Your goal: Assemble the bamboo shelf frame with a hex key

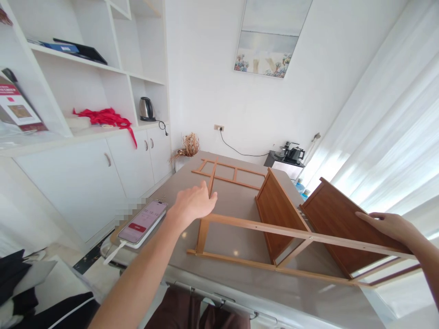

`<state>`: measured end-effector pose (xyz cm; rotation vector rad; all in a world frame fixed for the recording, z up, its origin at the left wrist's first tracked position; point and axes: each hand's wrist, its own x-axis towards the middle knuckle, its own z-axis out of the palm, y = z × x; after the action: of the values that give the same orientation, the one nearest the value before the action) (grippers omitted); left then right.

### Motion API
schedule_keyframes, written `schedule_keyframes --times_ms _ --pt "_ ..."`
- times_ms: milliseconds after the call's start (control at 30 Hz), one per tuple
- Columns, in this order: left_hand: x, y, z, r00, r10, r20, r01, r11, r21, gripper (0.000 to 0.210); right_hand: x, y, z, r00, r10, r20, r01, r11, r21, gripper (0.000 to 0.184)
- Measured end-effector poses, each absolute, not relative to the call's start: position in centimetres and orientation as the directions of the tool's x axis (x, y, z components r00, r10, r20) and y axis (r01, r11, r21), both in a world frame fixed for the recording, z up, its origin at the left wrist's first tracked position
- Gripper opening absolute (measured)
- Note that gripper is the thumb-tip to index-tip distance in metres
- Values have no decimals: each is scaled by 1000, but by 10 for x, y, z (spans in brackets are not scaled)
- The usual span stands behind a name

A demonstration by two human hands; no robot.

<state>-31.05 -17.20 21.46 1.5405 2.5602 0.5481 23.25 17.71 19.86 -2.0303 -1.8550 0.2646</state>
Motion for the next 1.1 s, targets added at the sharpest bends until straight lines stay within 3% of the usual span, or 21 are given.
schedule_keyframes --times_ms 233,500,700,1100 --pt "-318 -165 221 -477 874 93 854 435 287 43 226 173 206 110 992 54 899 -76 -431 24" --pt "-337 -136 220 -454 889 58 867 426 258 36 205 157 209 125 991 41 911 -98 -399 42" --pt "-361 -100 225 -476 879 9 855 461 238 38 182 152 207 140 989 -56 939 -150 -308 38" --pt "-382 -101 217 -516 855 45 840 495 222 38 155 138 209 77 997 14 956 -70 -285 42"
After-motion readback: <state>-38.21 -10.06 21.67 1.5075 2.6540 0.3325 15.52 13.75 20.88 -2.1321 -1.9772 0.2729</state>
